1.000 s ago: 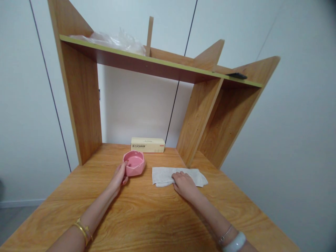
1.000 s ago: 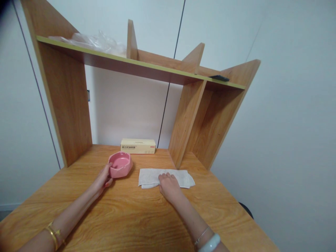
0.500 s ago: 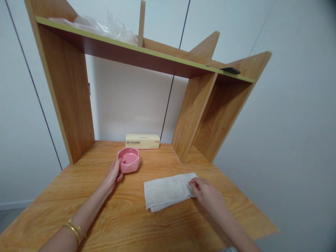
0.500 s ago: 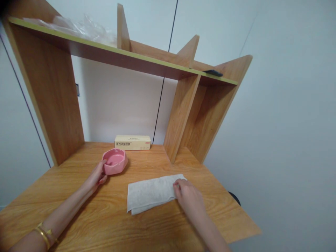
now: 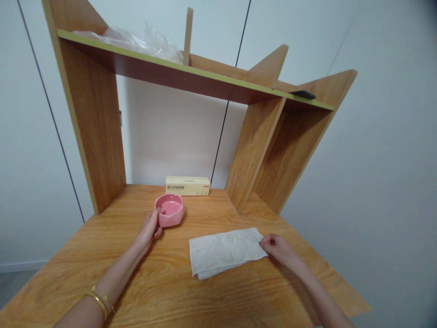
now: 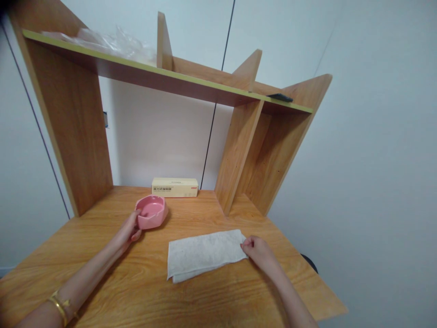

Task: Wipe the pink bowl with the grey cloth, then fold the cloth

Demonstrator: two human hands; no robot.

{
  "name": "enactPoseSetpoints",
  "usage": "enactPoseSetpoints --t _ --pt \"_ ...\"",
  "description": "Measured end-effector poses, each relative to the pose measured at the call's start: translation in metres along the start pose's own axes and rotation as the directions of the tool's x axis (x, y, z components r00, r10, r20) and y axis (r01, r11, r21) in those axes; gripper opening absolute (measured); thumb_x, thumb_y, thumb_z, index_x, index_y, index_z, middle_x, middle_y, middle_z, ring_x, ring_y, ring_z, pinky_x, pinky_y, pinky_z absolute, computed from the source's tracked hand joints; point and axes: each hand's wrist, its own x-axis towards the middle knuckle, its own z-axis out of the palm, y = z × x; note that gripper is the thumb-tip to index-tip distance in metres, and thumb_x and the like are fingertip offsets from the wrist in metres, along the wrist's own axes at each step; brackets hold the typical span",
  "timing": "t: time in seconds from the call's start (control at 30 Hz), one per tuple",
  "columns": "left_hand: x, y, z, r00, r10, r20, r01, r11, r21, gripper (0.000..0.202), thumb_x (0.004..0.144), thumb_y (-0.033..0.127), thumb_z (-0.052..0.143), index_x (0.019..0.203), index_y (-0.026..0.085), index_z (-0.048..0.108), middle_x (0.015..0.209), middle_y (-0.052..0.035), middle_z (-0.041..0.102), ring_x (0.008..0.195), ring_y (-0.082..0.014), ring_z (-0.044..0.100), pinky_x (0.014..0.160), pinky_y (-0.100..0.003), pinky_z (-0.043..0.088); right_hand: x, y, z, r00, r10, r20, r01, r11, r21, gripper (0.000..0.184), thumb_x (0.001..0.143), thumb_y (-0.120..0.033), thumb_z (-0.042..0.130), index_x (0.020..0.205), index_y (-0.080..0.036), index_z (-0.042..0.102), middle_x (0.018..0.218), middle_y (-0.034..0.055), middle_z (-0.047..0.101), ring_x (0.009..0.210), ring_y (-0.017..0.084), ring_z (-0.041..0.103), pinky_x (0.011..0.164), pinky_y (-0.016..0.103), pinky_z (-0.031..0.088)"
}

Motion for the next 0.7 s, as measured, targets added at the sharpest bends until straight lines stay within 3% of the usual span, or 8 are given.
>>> enactPoseSetpoints --t 0.1,0.17,0.3,0.43,0.53,0.7 --pt "0.001 0.001 0.0 1.0 -0.004 0.004 0.004 1.0 0.001 0.036 0.067 0.054 0.045 0.066 0.019 0.041 0.037 0.0107 0.035 0.022 -0.0035 0.021 0.027 -0.016 0.01 0.003 0.005 -0.003 0.992 -0.024 -0.124 0.012 0.995 -0.101 0.019 0.065 -0.036 0.054 0.062 -0.017 0.052 0.063 0.0051 0.06 0.06 0.016 0.054 0.054 0.025 0.037" --pt "0.002 0.0 0.0 1.0 -0.013 -0.007 0.013 1.0 0.002 0.036 0.067 0.054 0.046 0.068 0.019 0.043 0.037 0.0107 0.035 0.022 -0.0036 0.021 0.027 -0.016 0.009 0.002 0.008 -0.007 0.983 -0.005 -0.182 -0.029 0.982 -0.185 0.031 0.065 -0.047 0.056 0.069 -0.016 0.054 0.073 0.0091 0.062 0.07 0.021 0.057 0.06 0.028 0.039" --pt "0.003 0.0 -0.001 0.999 -0.042 -0.029 0.043 0.999 0.025 0.039 0.066 0.055 0.047 0.074 0.017 0.047 0.036 0.0109 0.035 0.022 -0.0036 0.022 0.027 -0.015 0.01 -0.002 0.012 -0.009 0.992 0.066 -0.112 -0.083 0.984 -0.159 0.052 0.063 -0.062 0.051 0.079 -0.014 0.056 0.077 0.0115 0.064 0.075 0.026 0.06 0.063 0.03 0.041" --pt "0.002 0.001 0.005 0.999 -0.029 -0.044 0.032 0.997 0.077 0.038 0.067 0.054 0.049 0.074 0.017 0.047 0.037 0.0104 0.037 0.021 -0.0038 0.024 0.026 -0.016 0.012 -0.004 0.015 -0.004 0.995 0.06 -0.08 -0.066 0.994 -0.085 0.045 0.063 -0.059 0.054 0.074 -0.015 0.056 0.072 0.0081 0.065 0.07 0.023 0.06 0.059 0.028 0.04" --pt "0.0 0.006 0.022 0.999 -0.054 0.002 0.054 0.992 0.117 0.038 0.07 0.053 0.047 0.078 0.016 0.048 0.038 0.0097 0.039 0.022 -0.005 0.029 0.027 -0.016 0.014 -0.005 0.015 0.0 0.996 0.064 -0.066 -0.067 0.997 -0.044 0.038 0.064 -0.054 0.054 0.069 -0.017 0.054 0.069 0.007 0.064 0.066 0.021 0.059 0.056 0.027 0.039" --pt "-0.002 0.008 0.067 0.977 -0.165 0.137 0.141 0.976 0.168 0.038 0.076 0.05 0.045 0.087 0.014 0.051 0.037 0.0076 0.041 0.024 -0.0068 0.037 0.028 -0.016 0.016 -0.007 0.017 0.005 0.994 0.036 -0.1 -0.041 0.998 -0.042 0.033 0.066 -0.05 0.054 0.067 -0.017 0.053 0.069 0.0072 0.063 0.065 0.02 0.057 0.057 0.027 0.039"
